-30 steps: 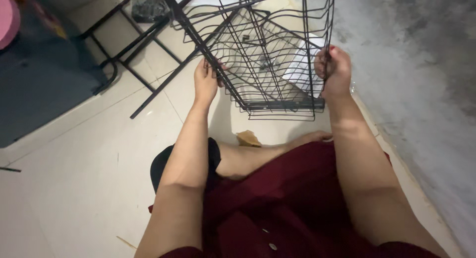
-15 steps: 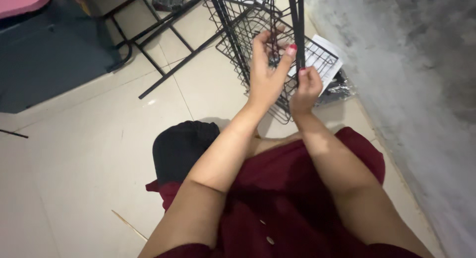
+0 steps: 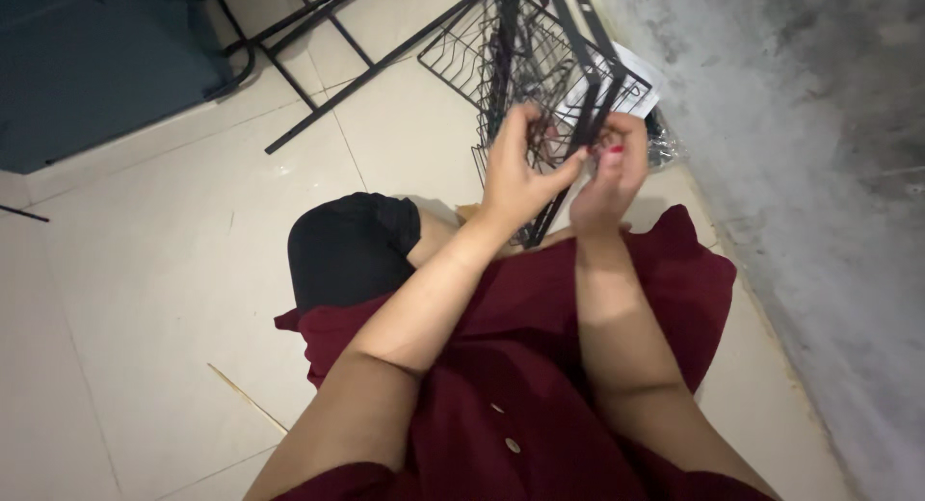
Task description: The person assembles a black wire dish rack by hand, inserting vertical support rods into the grid frame and attaching the base legs. The person briefly consults an instruction sheet before continuing to secure the rack components.
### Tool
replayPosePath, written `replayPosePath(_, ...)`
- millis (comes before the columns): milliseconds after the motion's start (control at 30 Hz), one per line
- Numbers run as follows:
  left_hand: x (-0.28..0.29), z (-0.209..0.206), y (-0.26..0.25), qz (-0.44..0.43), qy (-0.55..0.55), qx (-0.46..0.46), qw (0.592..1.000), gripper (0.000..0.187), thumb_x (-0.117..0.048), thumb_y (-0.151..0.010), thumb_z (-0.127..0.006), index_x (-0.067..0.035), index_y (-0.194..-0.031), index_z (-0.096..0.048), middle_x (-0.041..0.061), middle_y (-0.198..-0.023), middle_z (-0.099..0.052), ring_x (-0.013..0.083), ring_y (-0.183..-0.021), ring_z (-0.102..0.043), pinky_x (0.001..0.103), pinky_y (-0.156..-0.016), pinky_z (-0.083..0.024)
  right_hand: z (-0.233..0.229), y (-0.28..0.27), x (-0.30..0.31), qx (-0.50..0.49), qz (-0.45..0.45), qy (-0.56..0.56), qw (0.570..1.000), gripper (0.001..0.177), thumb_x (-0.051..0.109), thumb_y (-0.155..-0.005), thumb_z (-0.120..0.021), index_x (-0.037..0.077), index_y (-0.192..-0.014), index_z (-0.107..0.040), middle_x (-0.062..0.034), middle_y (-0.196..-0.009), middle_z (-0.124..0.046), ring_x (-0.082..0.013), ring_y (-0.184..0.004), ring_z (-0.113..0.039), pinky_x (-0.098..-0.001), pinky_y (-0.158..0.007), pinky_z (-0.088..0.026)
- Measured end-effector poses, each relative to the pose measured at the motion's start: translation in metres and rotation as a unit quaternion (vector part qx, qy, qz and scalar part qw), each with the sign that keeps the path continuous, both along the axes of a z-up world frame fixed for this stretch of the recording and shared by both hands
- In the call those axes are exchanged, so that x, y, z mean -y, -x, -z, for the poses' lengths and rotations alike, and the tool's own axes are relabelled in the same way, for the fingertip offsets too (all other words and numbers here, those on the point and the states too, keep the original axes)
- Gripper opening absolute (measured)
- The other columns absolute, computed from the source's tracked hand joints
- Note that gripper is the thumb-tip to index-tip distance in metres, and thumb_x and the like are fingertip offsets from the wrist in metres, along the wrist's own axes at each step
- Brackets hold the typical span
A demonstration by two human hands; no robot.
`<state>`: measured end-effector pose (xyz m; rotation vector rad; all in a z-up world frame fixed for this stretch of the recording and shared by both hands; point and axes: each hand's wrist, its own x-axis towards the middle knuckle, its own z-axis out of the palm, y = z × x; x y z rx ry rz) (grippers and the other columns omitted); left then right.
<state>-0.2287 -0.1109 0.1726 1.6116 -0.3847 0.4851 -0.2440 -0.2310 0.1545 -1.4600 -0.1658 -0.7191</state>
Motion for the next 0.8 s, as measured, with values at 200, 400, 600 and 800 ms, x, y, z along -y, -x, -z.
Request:
replayPosePath(200,-0.013,-0.041,0.002,-0.077,-0.184,0.0,0.98,0.063,-0.025,-0.067,-0.095,-0.004,-0.112,-0.057,0.018,-0.127,-0.052,0.0351,-0.117,-0.055,0.048,-0.099,-0.045,-0.021,-0.019,0.012,-0.056,-0.042,0.029,0.997,0.041,0.042,-0.112,-0.057,0.003,-0.1,-0.054,0.0048,-0.08,-0.047,-0.0046,-0.072,-0.04,-0.0232,-0.062,-0.03)
replayPosePath(400,-0.028,-0.067,0.011,-0.092,-0.192,0.076,0.974,0.088,-0.022,-0.071,-0.089,0.004,-0.135,-0.035,0.03,-0.143,-0.042,0.0463,-0.13,-0.049,0.053,-0.113,-0.04,-0.044,-0.009,0.009,-0.068,-0.1,0.116,0.986,0.05,0.049,-0.113,-0.052,0.002,-0.096,-0.059,0.0031,-0.085,-0.058,-0.0061,-0.075,-0.05,-0.0224,-0.066,-0.038)
replayPosePath(600,-0.038,-0.06,0.02,0.097,-0.022,0.128,0.987,0.096,-0.012,-0.093,-0.077,-0.007,-0.156,-0.005,0.023,-0.154,-0.041,0.0388,-0.129,-0.057,0.04,-0.111,-0.048,-0.054,0.015,-0.002,-0.048,-0.127,0.137,0.981,0.059,0.055,-0.11,-0.052,-0.003,-0.112,-0.062,-0.0022,-0.101,-0.062,-0.0122,-0.09,-0.057,-0.0283,-0.078,-0.045)
replayPosePath(800,-0.055,-0.07,0.005,0.12,-0.172,0.015,0.978,0.09,-0.016,-0.079,-0.083,-0.018,-0.156,-0.037,0.013,-0.13,-0.062,0.0331,-0.106,-0.069,0.039,-0.082,-0.059,-0.056,0.0,-0.007,-0.016,-0.108,0.128,0.986,0.063,0.055,-0.11,-0.055,-0.006,-0.122,-0.063,-0.0056,-0.109,-0.068,-0.0141,-0.096,-0.063,-0.0306,-0.085,-0.05)
